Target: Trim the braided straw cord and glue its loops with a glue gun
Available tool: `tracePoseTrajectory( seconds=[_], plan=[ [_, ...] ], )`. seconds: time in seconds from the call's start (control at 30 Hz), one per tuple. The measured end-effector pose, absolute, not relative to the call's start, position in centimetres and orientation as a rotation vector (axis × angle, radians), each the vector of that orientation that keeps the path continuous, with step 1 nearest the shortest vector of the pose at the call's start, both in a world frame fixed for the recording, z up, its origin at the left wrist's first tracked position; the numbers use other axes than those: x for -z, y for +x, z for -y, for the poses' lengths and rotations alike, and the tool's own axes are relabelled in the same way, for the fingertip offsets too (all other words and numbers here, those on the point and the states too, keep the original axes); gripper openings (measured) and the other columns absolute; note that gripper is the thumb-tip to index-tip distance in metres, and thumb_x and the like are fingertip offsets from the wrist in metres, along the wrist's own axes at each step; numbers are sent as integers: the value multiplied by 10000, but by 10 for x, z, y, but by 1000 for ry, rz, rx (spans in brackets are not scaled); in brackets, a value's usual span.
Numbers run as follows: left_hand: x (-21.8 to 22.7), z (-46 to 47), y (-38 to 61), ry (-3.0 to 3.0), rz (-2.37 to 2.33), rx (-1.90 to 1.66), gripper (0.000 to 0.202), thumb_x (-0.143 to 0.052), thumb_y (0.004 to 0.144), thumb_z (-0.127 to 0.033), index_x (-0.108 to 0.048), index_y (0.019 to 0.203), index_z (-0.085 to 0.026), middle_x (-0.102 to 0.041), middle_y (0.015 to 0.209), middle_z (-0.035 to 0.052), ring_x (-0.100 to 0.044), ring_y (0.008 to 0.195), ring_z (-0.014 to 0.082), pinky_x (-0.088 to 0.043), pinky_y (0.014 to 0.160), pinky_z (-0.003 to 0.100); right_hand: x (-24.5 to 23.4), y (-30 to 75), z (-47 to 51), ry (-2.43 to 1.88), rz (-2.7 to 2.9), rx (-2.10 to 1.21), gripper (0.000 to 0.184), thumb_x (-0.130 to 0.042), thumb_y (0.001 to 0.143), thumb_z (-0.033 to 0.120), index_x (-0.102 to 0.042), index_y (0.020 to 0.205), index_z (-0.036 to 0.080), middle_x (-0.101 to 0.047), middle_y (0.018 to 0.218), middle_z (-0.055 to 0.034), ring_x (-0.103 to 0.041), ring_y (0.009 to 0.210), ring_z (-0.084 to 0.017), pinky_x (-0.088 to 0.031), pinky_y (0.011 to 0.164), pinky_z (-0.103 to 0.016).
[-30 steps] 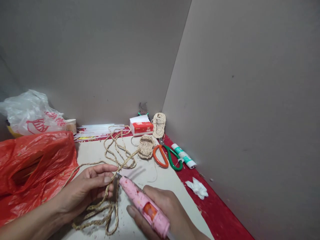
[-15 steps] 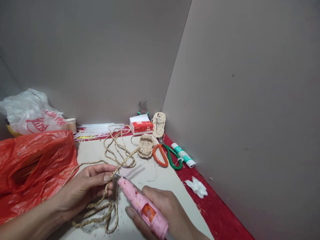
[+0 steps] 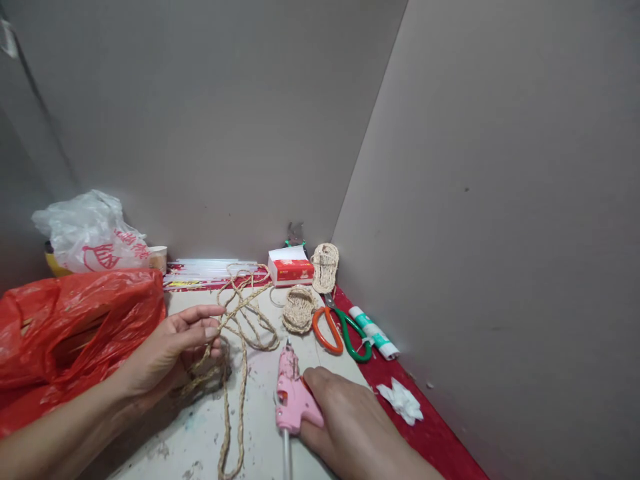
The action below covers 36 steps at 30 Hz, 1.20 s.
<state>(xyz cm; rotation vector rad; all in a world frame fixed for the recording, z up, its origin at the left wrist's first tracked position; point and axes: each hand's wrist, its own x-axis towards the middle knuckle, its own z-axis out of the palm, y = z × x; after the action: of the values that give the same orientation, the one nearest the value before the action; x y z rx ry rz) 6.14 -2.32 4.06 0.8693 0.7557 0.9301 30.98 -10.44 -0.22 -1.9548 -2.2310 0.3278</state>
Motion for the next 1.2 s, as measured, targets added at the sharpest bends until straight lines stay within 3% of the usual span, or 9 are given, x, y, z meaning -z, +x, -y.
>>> tracePoseTrajectory(
  seconds=[0.13,0.2,0.3,0.4,0.53,0.97,1.1,1.2],
  plan=[
    [-44,26,62,942,-753,-955,344,-750,677,-170,-614,992,-144,-565,726,-26,-564,598,77,-480,642,226,-15,317,107,-1853,2238,-360,231,-627,752,349,-616,941,216,-652,894,-60,-609,791,-208,-409,651,-268],
    [-47,28,61,1006,-764,-964,347,-742,685,-180,-610,1004,-148,-563,732,-28,-555,597,74,-464,633,222,-32,316,113,-1686,2197,-294,201,-568,826,341,-617,979,219,-657,924,-61,-615,774,-181,-445,654,-262],
    [-51,32,60,1125,-774,-981,351,-725,698,-186,-599,1023,-155,-564,723,-33,-530,591,63,-419,594,198,-63,303,123,-1360,2093,-81,155,-465,907,245,-617,929,217,-659,851,-40,-612,713,-142,-468,636,-243],
    [-57,38,62,1204,-778,-1000,366,-722,686,-178,-592,1028,-160,-561,717,-39,-489,585,54,-381,560,184,-91,284,124,-1138,2083,101,149,-491,891,164,-618,960,201,-651,783,-32,-601,692,-133,-467,623,-234],
    [-62,45,65,1263,-762,-979,365,-701,682,-160,-586,1028,-161,-560,714,-35,-496,622,71,-396,592,202,-107,263,109,-1199,2242,150,192,-488,888,177,-623,1024,166,-625,758,-49,-571,670,-150,-445,598,-261],
    [-53,50,67,1340,-758,-985,355,-648,728,-158,-577,1074,-192,-551,789,-10,-481,654,86,-392,564,201,-82,256,78,-1394,2270,-88,146,-509,838,151,-648,804,181,-600,706,-21,-541,656,-136,-386,607,-251],
    [-54,54,69,1381,-806,-971,317,-636,738,-170,-584,1050,-194,-556,804,-9,-484,641,82,-392,555,195,-76,250,81,-1378,2021,-369,139,-513,821,168,-637,761,192,-601,654,0,-559,608,-128,-413,566,-241],
    [-54,57,70,1416,-830,-963,273,-641,737,-182,-596,1006,-188,-565,801,-7,-508,660,90,-414,591,205,-70,245,82,-1378,1748,-777,125,-548,816,252,-622,736,192,-556,565,34,-526,446,-99,-409,450,-222]
  ],
)
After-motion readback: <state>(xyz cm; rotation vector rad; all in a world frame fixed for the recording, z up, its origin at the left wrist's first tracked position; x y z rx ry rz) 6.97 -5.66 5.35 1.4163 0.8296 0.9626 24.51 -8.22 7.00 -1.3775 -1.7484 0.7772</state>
